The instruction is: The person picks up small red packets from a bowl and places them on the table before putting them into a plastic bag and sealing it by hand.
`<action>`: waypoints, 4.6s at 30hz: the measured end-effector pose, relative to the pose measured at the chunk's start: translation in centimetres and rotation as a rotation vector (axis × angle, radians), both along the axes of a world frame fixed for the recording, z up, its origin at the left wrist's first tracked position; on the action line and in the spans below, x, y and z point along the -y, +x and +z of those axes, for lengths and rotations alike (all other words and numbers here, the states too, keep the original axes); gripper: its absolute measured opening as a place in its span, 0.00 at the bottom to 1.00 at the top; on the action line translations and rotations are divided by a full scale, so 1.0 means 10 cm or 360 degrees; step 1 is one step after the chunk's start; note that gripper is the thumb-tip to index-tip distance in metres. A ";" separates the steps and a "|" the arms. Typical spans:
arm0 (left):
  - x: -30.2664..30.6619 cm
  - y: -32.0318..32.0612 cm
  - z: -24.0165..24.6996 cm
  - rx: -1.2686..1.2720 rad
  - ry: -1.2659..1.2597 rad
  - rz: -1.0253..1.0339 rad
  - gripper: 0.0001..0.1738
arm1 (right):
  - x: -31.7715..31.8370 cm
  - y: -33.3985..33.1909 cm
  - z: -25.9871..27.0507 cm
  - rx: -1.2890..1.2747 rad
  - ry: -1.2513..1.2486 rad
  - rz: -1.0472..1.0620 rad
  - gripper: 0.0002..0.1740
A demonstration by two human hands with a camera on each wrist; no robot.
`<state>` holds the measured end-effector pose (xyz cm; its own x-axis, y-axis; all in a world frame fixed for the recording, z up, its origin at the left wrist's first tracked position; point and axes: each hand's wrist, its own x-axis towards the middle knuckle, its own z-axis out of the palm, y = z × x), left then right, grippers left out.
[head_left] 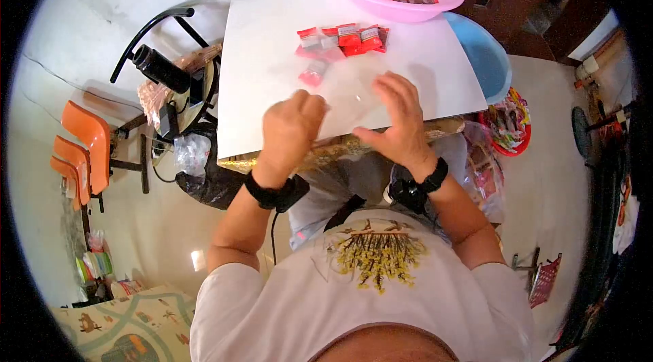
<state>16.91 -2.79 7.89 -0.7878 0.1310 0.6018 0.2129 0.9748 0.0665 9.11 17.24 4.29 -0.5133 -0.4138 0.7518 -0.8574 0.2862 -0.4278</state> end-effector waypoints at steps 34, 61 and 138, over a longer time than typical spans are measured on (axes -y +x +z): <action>0.38 -0.92 -0.61 0.0598 0.0724 0.0666 0.17 | -0.78 0.00 -0.47 0.0148 0.0428 -0.0457 0.06; -0.51 -0.12 -0.40 0.1430 0.2716 -0.0211 0.09 | -0.34 0.20 -0.09 -0.0075 0.0465 -0.0227 0.06; -1.25 -1.00 -0.85 0.0464 -0.0463 -0.0193 0.31 | -0.86 0.49 -0.09 0.0212 0.0363 -0.0172 0.10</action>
<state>6.95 9.72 -0.63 -0.8880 0.3645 0.2804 0.3401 0.9309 -0.1332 14.01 25.88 3.41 -0.6517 -0.5020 0.5686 -0.7572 0.4747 -0.4487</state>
